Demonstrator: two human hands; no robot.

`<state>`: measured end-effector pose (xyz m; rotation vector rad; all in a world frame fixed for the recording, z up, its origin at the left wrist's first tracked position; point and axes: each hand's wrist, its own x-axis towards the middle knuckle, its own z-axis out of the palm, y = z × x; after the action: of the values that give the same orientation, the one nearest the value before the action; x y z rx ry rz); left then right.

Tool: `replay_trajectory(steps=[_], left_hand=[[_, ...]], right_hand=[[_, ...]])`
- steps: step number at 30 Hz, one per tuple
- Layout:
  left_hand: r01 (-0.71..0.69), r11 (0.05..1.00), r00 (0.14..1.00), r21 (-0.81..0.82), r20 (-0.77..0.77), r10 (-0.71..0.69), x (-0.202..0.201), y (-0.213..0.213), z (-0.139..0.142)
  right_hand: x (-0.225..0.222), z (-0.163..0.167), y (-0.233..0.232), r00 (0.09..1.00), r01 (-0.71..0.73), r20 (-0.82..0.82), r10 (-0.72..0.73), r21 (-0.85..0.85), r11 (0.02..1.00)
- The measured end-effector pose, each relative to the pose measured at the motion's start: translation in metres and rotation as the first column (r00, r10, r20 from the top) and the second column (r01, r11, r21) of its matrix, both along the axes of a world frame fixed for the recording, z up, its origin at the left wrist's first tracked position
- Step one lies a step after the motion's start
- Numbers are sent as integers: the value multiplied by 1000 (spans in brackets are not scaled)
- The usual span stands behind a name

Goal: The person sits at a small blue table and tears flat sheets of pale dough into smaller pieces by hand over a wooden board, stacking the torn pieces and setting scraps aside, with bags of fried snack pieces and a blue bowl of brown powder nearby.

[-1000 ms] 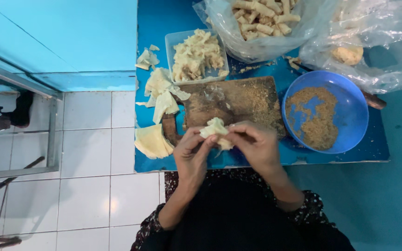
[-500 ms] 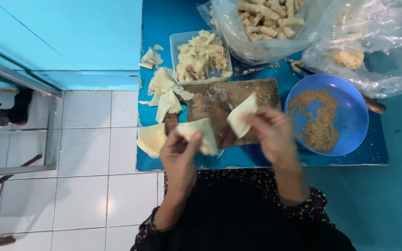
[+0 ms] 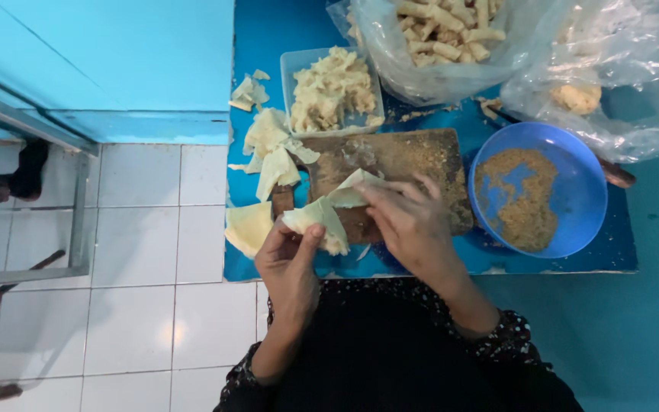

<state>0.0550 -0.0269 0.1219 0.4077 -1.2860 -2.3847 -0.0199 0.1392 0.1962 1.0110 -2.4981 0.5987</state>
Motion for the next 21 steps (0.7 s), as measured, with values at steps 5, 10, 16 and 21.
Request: replay_trajectory(steps=[5, 10, 16, 21], left_hand=[[8, 1000, 998, -27, -61, -10, -3, 4, 1], [151, 980, 988, -128, -8, -153, -6, 4, 0], [335, 939, 941, -75, -21, -337, -19, 1, 6], [350, 933, 936, -85, 4, -351, -16, -5, 13]], right_hand=[[0, -4, 3, 996, 42, 85, -28, -170, 985], [-9, 3, 2, 983, -6, 183, -2, 46, 999], [-19, 16, -11, 958, -66, 277, 71, -27, 997], [-21, 27, -10, 927, -81, 346, 145, -193, 978]])
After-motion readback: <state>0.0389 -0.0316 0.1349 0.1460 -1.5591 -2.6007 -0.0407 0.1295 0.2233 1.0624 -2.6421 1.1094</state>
